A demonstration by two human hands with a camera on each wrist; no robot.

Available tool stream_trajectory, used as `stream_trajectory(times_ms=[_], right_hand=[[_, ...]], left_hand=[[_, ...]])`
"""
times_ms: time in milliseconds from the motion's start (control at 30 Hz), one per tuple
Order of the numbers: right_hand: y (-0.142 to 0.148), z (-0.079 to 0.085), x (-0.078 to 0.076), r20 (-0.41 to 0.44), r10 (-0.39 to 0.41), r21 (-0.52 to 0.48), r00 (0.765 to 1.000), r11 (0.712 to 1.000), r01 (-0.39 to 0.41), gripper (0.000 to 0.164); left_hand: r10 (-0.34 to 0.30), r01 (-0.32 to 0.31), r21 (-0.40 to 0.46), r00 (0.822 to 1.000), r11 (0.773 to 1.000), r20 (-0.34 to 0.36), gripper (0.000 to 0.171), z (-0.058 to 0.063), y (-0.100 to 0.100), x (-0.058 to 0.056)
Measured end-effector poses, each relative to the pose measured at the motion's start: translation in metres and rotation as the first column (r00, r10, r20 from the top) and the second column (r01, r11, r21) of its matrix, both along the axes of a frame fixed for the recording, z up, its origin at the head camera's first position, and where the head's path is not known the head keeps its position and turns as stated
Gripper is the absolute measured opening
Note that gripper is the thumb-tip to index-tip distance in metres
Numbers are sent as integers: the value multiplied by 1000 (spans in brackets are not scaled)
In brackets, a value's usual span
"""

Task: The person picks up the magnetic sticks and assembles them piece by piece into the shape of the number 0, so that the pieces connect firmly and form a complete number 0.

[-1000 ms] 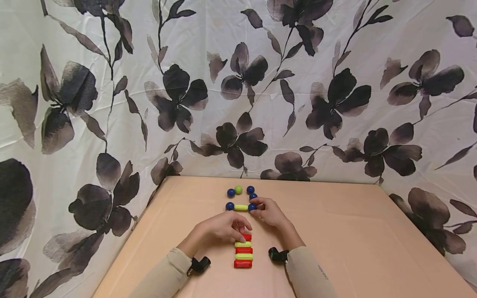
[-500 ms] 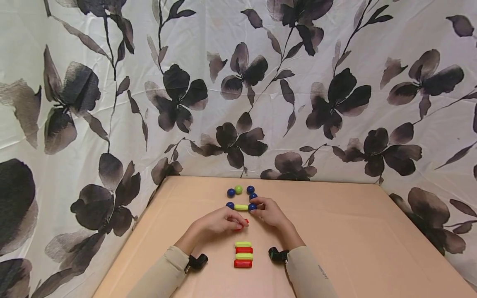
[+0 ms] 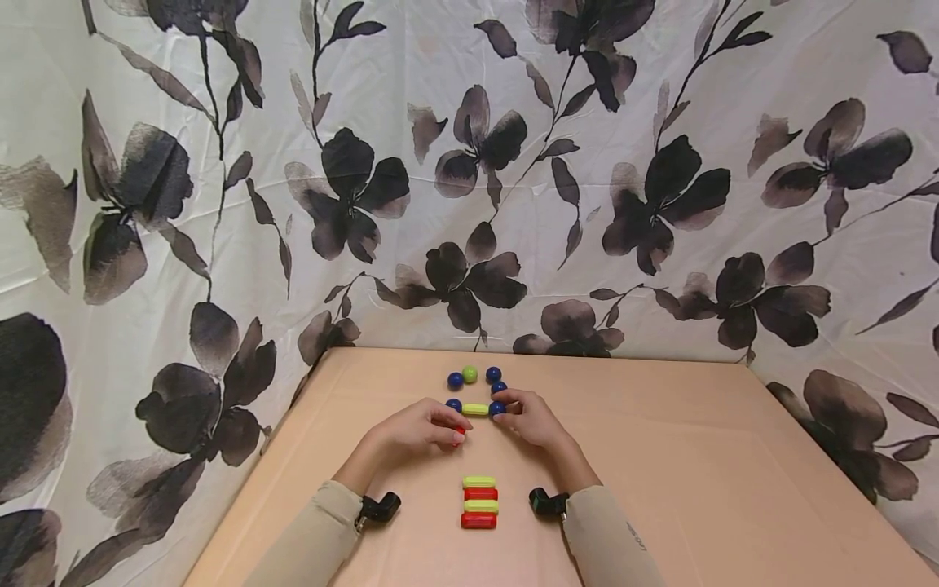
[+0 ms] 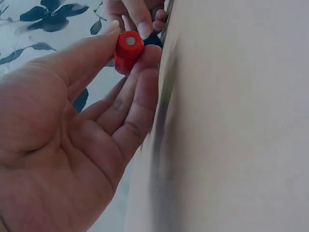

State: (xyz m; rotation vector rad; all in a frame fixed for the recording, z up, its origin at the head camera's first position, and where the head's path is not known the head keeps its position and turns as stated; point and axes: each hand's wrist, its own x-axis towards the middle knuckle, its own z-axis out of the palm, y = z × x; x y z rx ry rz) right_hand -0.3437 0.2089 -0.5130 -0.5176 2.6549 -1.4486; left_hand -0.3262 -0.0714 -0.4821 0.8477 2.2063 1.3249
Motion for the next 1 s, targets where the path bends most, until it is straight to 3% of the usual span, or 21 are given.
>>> stream_trajectory(times_ms=[600, 1000], right_hand=[[0, -1, 1, 0, -4, -17, 1000, 1000, 4, 37], [-2, 1, 4, 9, -10, -49, 1000, 999, 10, 38]], left_hand=[[106, -106, -21, 994, 994, -6, 29, -2, -7, -5], [160, -164, -67, 985, 984, -66, 28, 0, 0, -3]])
